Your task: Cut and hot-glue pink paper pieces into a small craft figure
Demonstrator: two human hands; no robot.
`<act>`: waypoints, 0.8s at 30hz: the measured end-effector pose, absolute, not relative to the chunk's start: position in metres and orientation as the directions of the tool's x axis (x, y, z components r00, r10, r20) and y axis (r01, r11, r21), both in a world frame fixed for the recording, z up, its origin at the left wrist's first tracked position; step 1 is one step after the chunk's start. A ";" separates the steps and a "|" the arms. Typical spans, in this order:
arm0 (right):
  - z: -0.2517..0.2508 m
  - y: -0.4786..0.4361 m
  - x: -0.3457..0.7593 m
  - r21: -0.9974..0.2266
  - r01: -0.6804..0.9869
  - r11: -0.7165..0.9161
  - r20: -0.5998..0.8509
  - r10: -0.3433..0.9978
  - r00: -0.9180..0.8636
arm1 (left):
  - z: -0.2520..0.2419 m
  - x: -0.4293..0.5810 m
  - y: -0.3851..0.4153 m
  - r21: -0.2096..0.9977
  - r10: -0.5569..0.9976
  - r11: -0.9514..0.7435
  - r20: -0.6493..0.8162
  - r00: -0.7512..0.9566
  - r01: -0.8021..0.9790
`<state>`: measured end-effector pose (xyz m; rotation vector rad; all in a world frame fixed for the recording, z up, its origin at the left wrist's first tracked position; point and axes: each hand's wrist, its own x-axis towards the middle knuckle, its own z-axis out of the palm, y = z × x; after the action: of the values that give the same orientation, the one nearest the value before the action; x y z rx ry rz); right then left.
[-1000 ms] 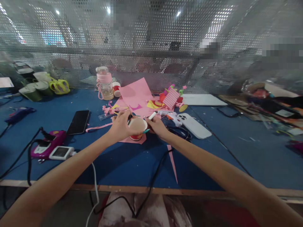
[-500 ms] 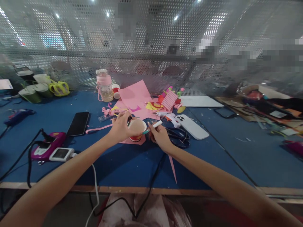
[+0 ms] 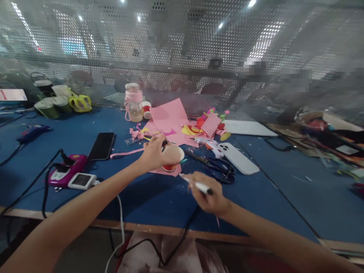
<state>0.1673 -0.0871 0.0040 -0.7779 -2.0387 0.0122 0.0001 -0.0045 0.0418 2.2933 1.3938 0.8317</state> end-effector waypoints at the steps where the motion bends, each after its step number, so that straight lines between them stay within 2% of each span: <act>1: 0.005 -0.091 0.162 -0.105 0.537 0.837 0.764 0.414 -0.495 | 0.042 0.000 -0.005 0.559 0.884 -0.467 0.307 0.352 0.685; 3: 0.006 -0.096 0.148 0.178 0.554 0.813 0.691 0.298 -0.659 | 0.042 0.000 -0.004 0.567 0.885 -0.467 0.302 0.355 0.678; 4: 0.005 -0.097 0.140 0.261 0.559 0.787 0.647 0.287 -0.706 | 0.042 0.000 -0.004 0.567 0.885 -0.466 0.300 0.357 0.680; 6: 0.004 -0.095 0.123 0.348 0.565 0.748 0.599 0.286 -0.748 | 0.042 0.000 -0.004 0.558 0.882 -0.471 0.298 0.365 0.683; 16: -0.018 -0.064 0.087 0.364 0.636 0.680 0.348 0.534 -0.770 | 0.033 -0.003 0.000 0.500 0.843 -0.537 0.356 0.404 0.680; 24: -0.015 -0.060 0.085 0.358 0.686 0.633 0.309 0.613 -0.727 | 0.032 -0.002 0.002 0.493 0.836 -0.547 0.370 0.406 0.676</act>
<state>0.0849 -0.0602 -0.0152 -1.0805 -2.6936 -0.6905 -0.0021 0.0019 0.0322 2.3997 1.3239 0.8615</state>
